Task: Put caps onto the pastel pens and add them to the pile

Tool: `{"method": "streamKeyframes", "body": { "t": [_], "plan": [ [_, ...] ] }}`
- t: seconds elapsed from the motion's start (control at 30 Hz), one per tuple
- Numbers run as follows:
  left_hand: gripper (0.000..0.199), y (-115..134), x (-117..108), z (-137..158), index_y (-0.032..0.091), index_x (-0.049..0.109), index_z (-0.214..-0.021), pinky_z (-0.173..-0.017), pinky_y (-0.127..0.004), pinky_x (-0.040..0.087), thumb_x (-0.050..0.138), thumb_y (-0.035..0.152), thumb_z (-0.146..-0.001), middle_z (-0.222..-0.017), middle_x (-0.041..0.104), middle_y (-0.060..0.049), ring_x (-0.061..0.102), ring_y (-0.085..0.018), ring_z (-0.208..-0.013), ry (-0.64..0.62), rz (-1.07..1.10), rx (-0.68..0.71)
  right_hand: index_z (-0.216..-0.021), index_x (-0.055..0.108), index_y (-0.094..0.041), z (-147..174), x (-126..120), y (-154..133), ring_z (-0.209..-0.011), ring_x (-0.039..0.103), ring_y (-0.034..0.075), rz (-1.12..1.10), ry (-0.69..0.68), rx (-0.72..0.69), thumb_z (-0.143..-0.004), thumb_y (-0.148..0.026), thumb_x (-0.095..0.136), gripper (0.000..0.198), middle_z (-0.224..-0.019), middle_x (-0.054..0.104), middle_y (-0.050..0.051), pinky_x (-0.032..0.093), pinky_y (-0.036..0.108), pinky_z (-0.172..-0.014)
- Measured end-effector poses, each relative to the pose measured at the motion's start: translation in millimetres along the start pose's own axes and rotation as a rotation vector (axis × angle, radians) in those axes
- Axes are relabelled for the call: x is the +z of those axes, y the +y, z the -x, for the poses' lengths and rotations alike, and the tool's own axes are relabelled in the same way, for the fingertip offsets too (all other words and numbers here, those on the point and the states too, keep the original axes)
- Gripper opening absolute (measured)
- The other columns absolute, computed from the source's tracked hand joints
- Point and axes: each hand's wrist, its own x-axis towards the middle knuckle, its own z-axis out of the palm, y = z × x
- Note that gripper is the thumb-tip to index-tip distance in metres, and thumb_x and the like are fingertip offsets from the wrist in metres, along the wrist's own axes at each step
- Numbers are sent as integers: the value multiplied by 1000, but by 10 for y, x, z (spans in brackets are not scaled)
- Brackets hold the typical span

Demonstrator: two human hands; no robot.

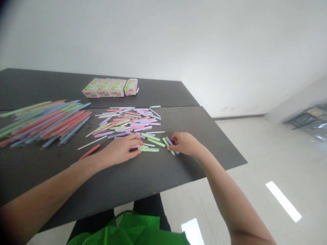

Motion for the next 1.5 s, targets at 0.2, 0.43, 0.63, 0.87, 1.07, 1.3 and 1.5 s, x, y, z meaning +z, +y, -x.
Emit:
{"method": "streamKeyframes", "body": {
  "t": [0.2,0.43,0.63,0.87,1.07,1.3,1.5],
  "plan": [
    [20,-135,8,96,23,67,-95,-74,-29,44,50,33,-90,-111,60,-4,61,-19,-93,8,-8,10,-89,63,-19,-26,139,-140,-75,61,19,67,9,-23,-81,-36,60,19,-85,70,6,35,25,-60],
    [16,-205,-86,203,22,66,-88,-82,-30,44,53,31,-88,-110,61,-4,61,-20,-95,-12,30,3,-73,54,-18,-213,112,-234,-66,55,17,165,14,-34,-84,-29,51,16,-75,65,7,29,26,-56],
    [26,-312,-128,272,22,65,-106,-89,-33,45,59,30,-83,-113,66,-5,61,-23,-103,6,128,-83,-82,49,-18,-340,-171,-386,-64,53,14,-90,90,-129,-92,-36,43,21,-73,62,3,34,24,-59],
    [32,-480,-341,313,22,67,-109,-98,-36,42,56,40,-84,-115,69,-5,59,-26,-112,203,172,-208,-85,61,-15,-779,-114,-881,-58,42,9,-443,-24,-332,-86,-42,53,28,-64,50,-4,31,23,-57],
    [37,-588,-394,366,23,62,-121,-103,-35,41,52,32,-87,-124,64,-5,58,-23,-116,458,209,-242,-99,64,-16,-967,135,-1137,-48,34,6,-736,-266,-300,-82,-33,58,24,-63,47,-6,26,19,-45],
    [27,-620,-206,428,21,66,-112,-103,-34,41,53,32,-91,-120,66,-6,58,-21,-115,445,278,-101,-112,56,-20,-833,348,-1216,-41,22,2,-1131,-455,-309,-84,-38,63,34,-68,52,-6,15,17,-37],
    [24,-669,-183,472,21,67,-106,-103,-35,42,52,32,-92,-116,68,-6,59,-22,-115,448,260,-133,-111,58,-18,-836,358,-1162,-41,22,1,-1296,-503,-319,-83,-36,67,35,-72,57,-3,13,17,-37]
  ]
}}
